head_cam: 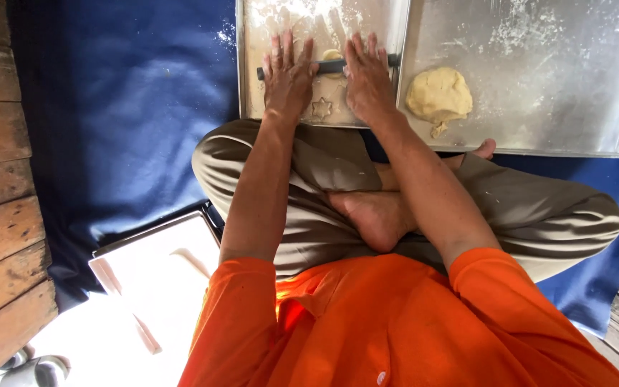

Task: Rolling out dough with a rolling pin and using a star-shaped cutter to create cookies and arrange them on a baking tray.

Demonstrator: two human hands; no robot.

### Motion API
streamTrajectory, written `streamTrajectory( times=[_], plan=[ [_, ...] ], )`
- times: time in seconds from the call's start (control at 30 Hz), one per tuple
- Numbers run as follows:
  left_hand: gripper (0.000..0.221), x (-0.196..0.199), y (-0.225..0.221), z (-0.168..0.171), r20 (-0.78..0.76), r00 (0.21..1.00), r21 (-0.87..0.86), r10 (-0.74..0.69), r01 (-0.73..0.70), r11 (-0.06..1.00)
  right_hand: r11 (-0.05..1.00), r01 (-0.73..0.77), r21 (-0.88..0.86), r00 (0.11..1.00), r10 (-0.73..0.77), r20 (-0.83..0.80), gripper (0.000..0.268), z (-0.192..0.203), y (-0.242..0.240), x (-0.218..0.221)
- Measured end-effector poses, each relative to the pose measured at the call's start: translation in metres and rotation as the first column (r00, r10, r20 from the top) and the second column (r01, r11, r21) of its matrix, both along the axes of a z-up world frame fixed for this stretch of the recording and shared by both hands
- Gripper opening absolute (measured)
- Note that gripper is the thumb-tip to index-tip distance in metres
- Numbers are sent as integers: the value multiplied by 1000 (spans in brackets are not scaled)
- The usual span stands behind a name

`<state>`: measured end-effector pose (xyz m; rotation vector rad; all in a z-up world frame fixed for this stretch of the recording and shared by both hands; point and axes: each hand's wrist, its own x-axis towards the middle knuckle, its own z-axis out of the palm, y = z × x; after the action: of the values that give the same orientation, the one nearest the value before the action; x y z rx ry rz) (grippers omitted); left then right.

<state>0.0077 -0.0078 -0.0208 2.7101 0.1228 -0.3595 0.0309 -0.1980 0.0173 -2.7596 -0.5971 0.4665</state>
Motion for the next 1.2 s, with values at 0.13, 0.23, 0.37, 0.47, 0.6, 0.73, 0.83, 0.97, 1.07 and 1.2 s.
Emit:
streamTrajectory(
  times=[0.13,0.23,0.37,0.47,0.6,0.73,0.83,0.97,1.07,1.2],
  plan=[
    [58,29,4,-39,92,996,90,12,-20,996,1000,-4,29,1000,4,23,77,2,2,26],
    [57,59,2,-57,7,986,-92,167,-166,982,997,56,47,998,-57,20,54,11,10,44],
    [63,71,6,-89,213,972,36,103,-113,993,996,82,-21,996,-81,40,56,11,12,54],
    [62,58,8,-26,-19,998,26,65,-65,998,993,110,-50,994,-111,-8,57,13,12,44],
    [59,38,8,-6,-51,997,-30,52,-54,998,996,85,-35,994,-83,68,55,9,9,14],
    [65,19,3,22,-247,969,22,-22,29,999,998,63,-8,993,-62,102,64,4,1,-15],
    [67,4,1,38,-303,951,67,-68,92,994,1000,15,-26,997,-13,78,72,12,-5,-35],
    [75,-13,2,41,-334,936,53,-113,138,989,993,-57,-101,997,51,-60,82,24,-14,-51],
    [79,-25,0,47,-401,906,56,-137,173,983,982,-95,-162,995,88,-50,79,22,-21,-63],
    [78,-33,-2,21,-234,952,82,-198,222,972,995,-63,-76,998,62,-6,63,26,-19,-66]
  ],
)
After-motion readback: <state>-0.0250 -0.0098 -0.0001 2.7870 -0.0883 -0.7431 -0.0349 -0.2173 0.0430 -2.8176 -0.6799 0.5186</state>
